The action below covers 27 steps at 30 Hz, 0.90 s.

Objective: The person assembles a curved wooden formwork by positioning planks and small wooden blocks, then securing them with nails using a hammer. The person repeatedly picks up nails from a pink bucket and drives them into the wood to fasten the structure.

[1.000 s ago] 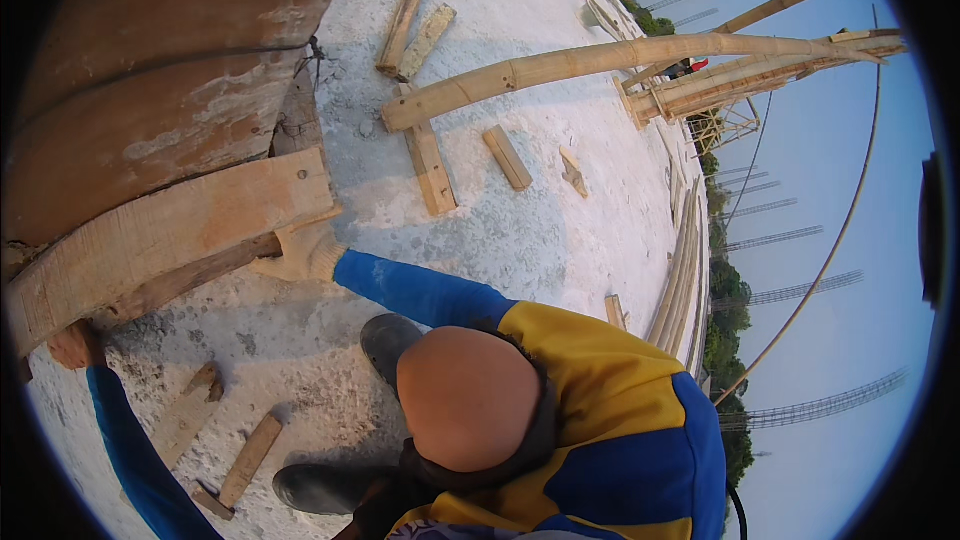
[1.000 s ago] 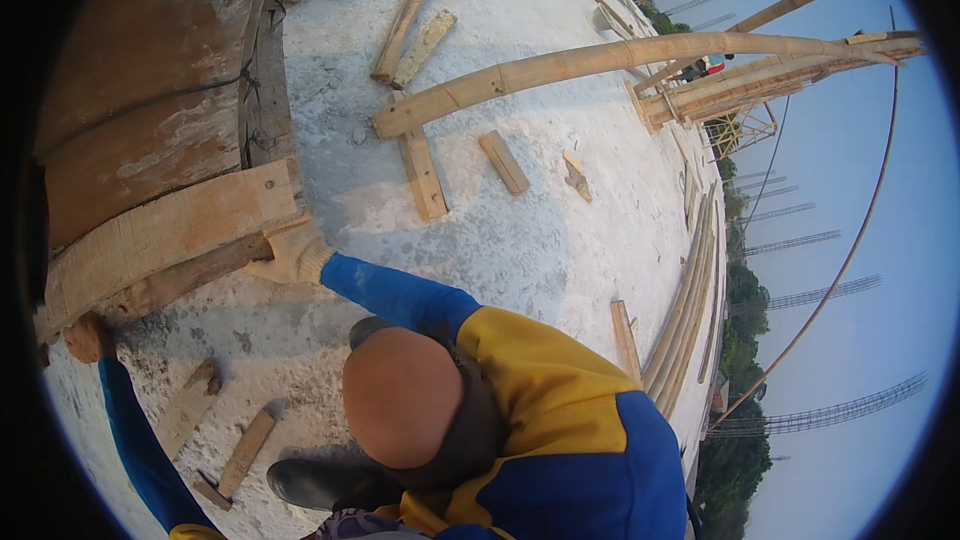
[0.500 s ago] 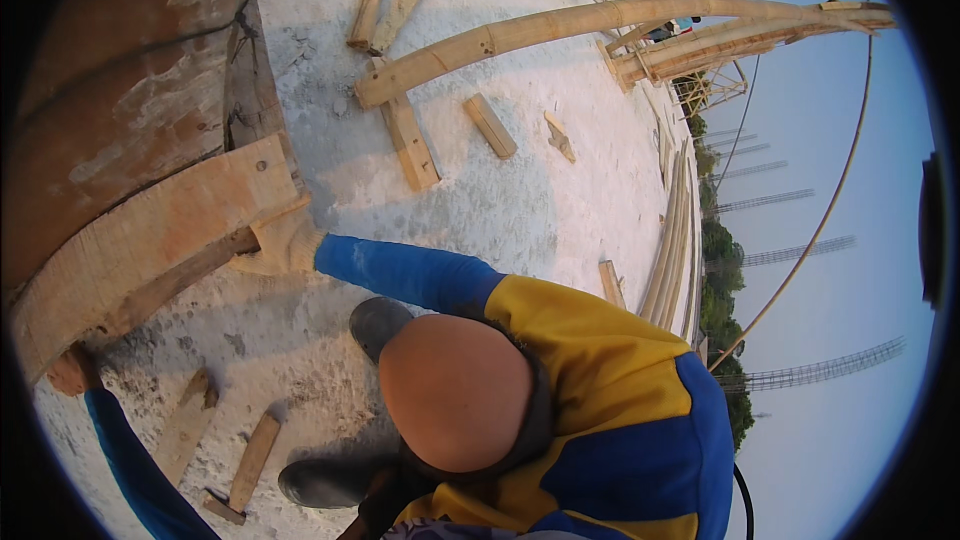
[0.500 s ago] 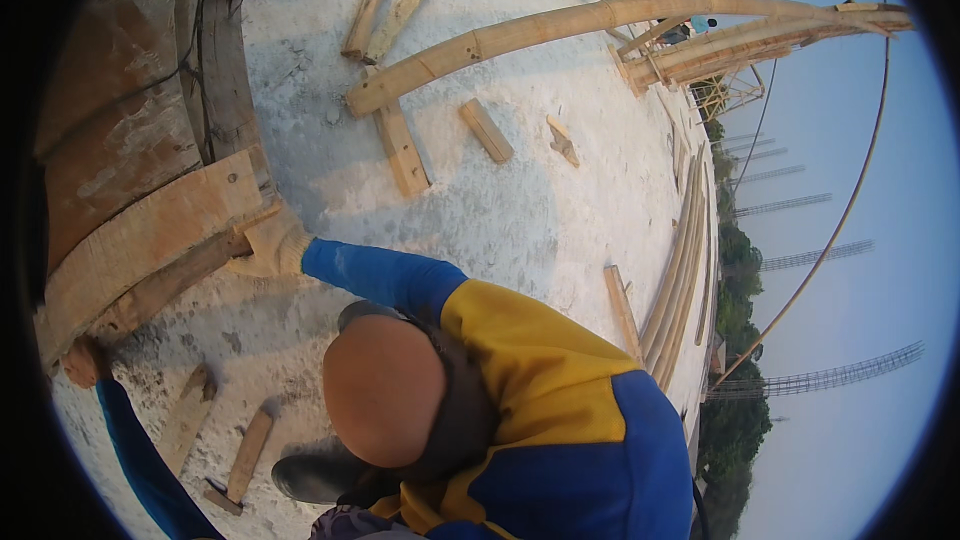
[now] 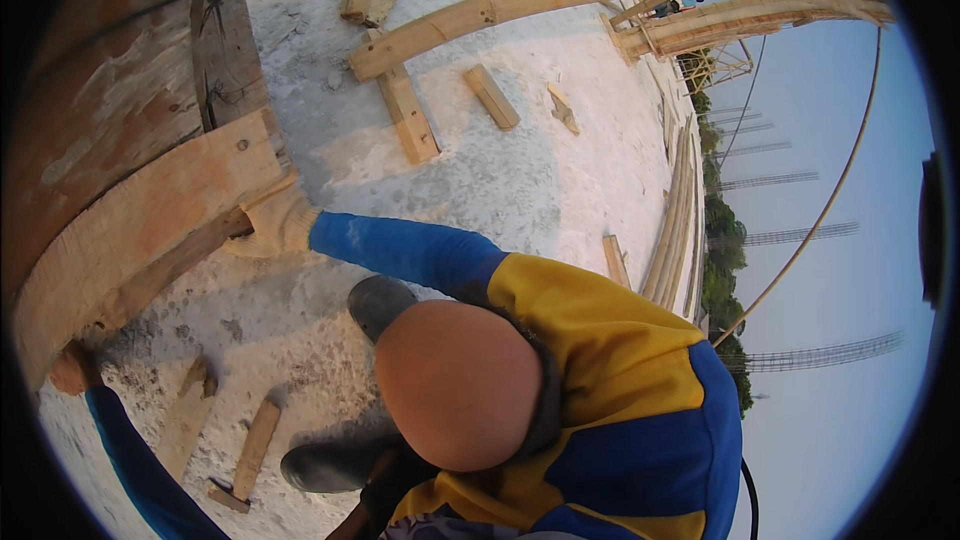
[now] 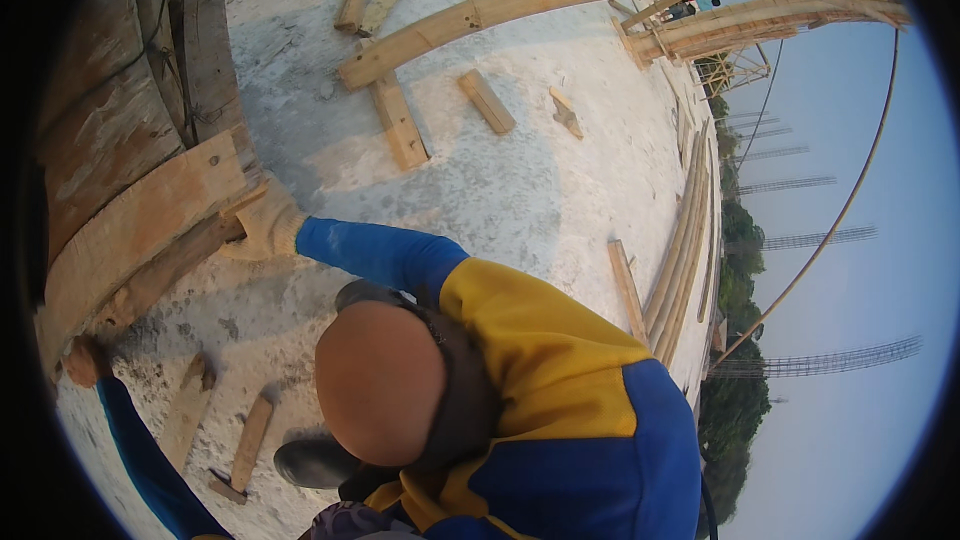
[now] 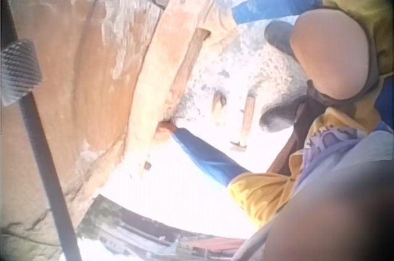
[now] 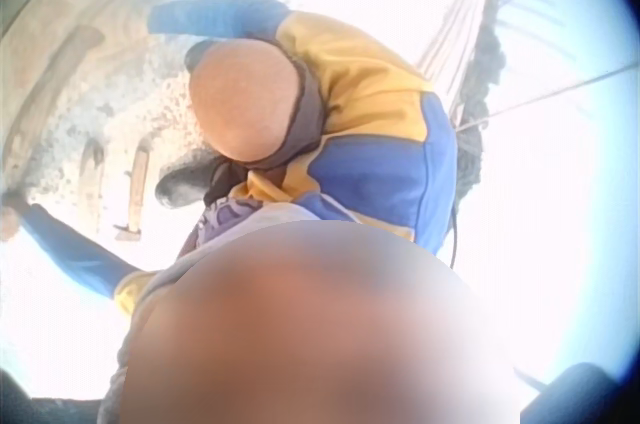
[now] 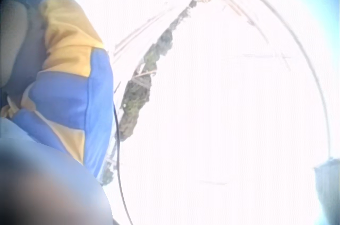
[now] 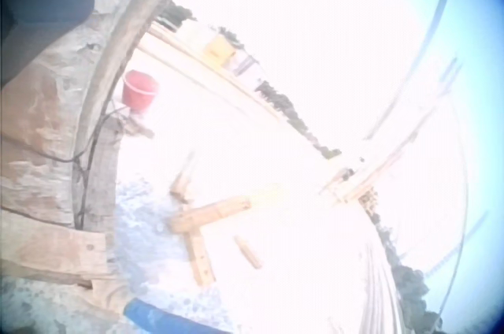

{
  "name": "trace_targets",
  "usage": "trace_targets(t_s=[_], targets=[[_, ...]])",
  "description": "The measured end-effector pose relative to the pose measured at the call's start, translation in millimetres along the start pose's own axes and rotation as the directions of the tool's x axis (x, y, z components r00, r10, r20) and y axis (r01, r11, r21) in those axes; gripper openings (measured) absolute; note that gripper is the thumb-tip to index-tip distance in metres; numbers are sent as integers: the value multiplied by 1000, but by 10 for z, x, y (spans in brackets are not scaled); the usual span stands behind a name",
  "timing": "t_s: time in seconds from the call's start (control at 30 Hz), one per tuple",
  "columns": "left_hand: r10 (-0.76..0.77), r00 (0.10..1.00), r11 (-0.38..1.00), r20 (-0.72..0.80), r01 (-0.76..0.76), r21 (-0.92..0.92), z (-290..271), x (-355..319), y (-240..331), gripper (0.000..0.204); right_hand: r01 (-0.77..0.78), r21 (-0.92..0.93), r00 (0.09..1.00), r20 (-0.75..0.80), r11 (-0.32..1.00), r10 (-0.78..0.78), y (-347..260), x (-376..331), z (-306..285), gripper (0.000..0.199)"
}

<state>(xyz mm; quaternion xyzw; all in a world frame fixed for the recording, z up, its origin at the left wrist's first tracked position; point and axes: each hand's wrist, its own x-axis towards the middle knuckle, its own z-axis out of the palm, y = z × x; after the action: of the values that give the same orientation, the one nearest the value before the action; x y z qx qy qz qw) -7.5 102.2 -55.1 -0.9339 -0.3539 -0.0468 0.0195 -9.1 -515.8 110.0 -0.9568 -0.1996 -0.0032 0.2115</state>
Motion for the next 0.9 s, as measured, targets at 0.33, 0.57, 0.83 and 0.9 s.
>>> trace_targets(t_s=[0.33, 0.57, 0.83, 0.9], targets=[[-378, 868, 875, -321, 221, -431, -634, -546, 744, 58, 27, -140, 1000, -9, 990, -28, -127, 71, -40, 68], [-457, 834, 812, -308, 249, -528, -1011, -679, 982, 54, 46, -138, 998, -43, 989, -52, -243, 100, -52, 65], [-294, 909, 902, -297, 160, -402, -810, -670, 931, 39, 132, -115, 984, -105, 985, -144, -131, 82, 33, 63], [-275, 900, 924, -337, 151, -352, -788, -678, 934, 35, 132, -126, 984, -102, 983, -145, -137, 75, 31, 63]])
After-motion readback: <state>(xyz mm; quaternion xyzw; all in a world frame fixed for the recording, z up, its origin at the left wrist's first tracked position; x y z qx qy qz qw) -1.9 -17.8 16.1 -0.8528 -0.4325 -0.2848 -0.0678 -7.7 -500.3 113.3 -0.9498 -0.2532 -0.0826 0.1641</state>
